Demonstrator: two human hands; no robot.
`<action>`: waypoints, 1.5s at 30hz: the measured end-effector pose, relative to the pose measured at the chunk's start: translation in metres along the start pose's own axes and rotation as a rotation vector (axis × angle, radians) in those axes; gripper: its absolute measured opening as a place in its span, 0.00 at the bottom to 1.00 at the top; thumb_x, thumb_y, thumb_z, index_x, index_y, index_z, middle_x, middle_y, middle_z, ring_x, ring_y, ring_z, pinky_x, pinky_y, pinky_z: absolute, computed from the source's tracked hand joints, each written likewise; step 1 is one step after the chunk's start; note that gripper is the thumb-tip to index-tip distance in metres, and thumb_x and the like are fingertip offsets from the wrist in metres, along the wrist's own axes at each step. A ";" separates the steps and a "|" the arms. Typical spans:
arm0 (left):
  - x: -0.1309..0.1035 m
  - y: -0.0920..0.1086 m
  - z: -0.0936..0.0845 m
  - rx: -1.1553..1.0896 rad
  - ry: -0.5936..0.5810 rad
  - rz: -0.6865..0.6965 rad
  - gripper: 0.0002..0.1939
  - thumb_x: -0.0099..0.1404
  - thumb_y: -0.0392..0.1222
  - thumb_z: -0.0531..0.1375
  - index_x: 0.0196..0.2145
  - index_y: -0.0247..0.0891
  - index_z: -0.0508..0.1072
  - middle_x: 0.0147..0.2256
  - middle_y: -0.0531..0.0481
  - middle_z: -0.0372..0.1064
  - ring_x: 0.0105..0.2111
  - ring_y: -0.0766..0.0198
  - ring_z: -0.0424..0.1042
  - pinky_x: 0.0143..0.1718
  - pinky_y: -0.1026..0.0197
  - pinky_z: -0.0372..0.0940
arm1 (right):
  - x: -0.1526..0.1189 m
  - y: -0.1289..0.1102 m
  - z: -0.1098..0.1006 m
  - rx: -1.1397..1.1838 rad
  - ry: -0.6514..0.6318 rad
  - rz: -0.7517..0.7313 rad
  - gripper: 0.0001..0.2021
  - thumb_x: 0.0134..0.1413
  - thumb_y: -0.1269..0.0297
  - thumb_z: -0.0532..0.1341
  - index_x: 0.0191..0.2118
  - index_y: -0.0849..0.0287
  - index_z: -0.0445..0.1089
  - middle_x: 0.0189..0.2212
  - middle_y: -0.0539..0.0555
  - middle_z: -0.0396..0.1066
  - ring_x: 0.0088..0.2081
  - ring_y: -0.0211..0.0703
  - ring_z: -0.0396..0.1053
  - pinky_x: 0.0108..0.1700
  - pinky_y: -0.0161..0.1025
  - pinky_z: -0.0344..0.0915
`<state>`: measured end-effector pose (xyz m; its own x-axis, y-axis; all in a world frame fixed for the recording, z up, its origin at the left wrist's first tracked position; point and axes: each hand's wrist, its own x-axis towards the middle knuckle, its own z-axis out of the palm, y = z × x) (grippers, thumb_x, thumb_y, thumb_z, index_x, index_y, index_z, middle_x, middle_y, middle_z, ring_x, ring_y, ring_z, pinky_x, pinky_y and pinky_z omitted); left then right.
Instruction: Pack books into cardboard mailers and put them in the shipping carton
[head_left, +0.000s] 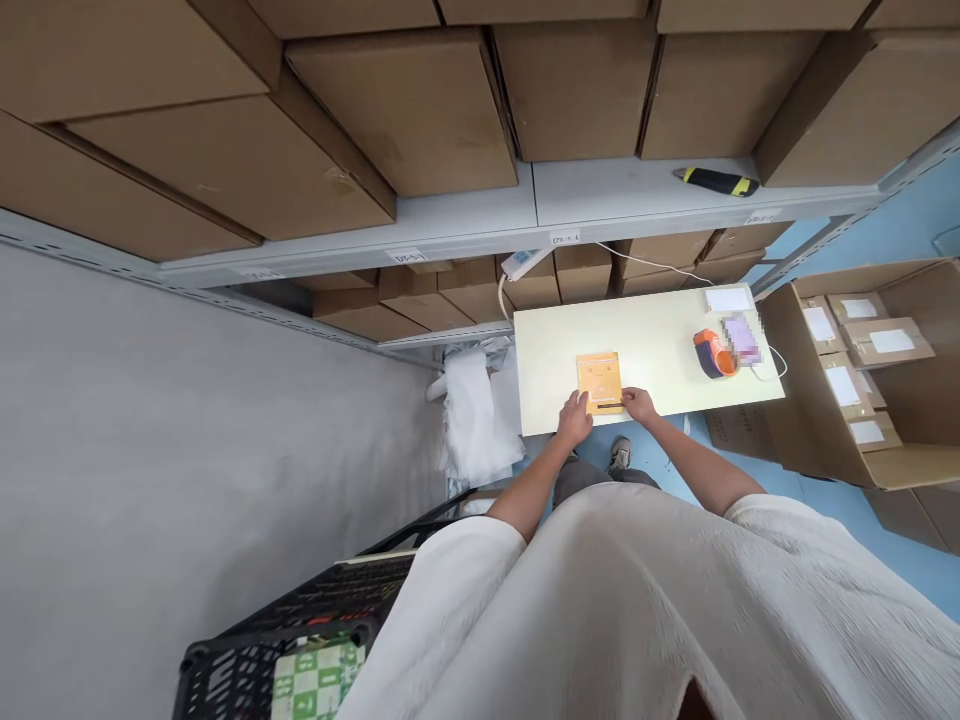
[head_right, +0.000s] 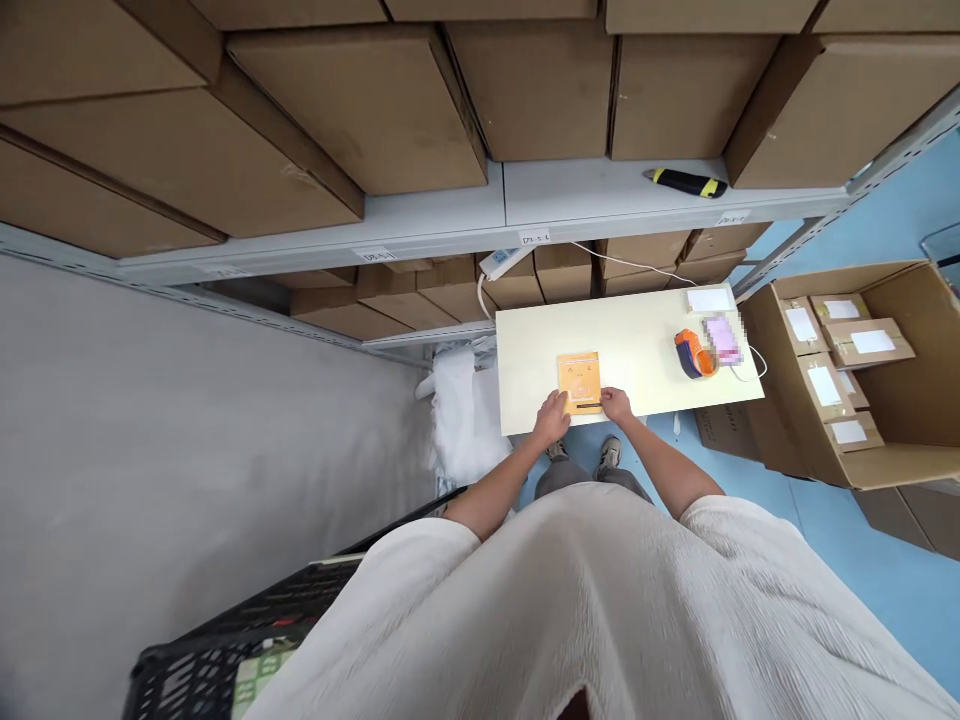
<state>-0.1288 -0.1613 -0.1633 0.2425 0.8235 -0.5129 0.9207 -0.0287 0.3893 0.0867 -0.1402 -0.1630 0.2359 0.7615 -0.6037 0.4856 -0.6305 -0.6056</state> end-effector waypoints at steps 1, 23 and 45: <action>-0.001 0.004 0.002 0.018 -0.015 -0.011 0.39 0.75 0.42 0.56 0.80 0.41 0.56 0.79 0.37 0.51 0.77 0.45 0.58 0.75 0.47 0.59 | 0.001 0.002 -0.002 -0.028 0.010 -0.004 0.13 0.51 0.69 0.61 0.41 0.55 0.80 0.42 0.52 0.83 0.48 0.48 0.78 0.55 0.42 0.73; 0.025 0.063 0.012 0.119 -0.043 0.070 0.38 0.76 0.44 0.57 0.80 0.49 0.55 0.83 0.40 0.32 0.82 0.39 0.34 0.77 0.25 0.42 | 0.030 0.034 -0.027 -0.285 0.228 0.119 0.18 0.62 0.63 0.66 0.55 0.55 0.66 0.60 0.66 0.66 0.64 0.63 0.67 0.63 0.58 0.68; 0.029 0.050 0.021 0.139 -0.131 0.069 0.48 0.75 0.57 0.61 0.83 0.60 0.41 0.84 0.44 0.24 0.82 0.32 0.30 0.72 0.14 0.41 | 0.031 0.030 -0.038 -0.295 0.177 0.195 0.12 0.57 0.65 0.69 0.45 0.54 0.68 0.52 0.62 0.71 0.56 0.59 0.73 0.57 0.51 0.71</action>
<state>-0.0695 -0.1507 -0.1745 0.3356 0.7365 -0.5873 0.9318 -0.1679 0.3219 0.1405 -0.1295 -0.1801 0.4769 0.6622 -0.5780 0.6325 -0.7152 -0.2975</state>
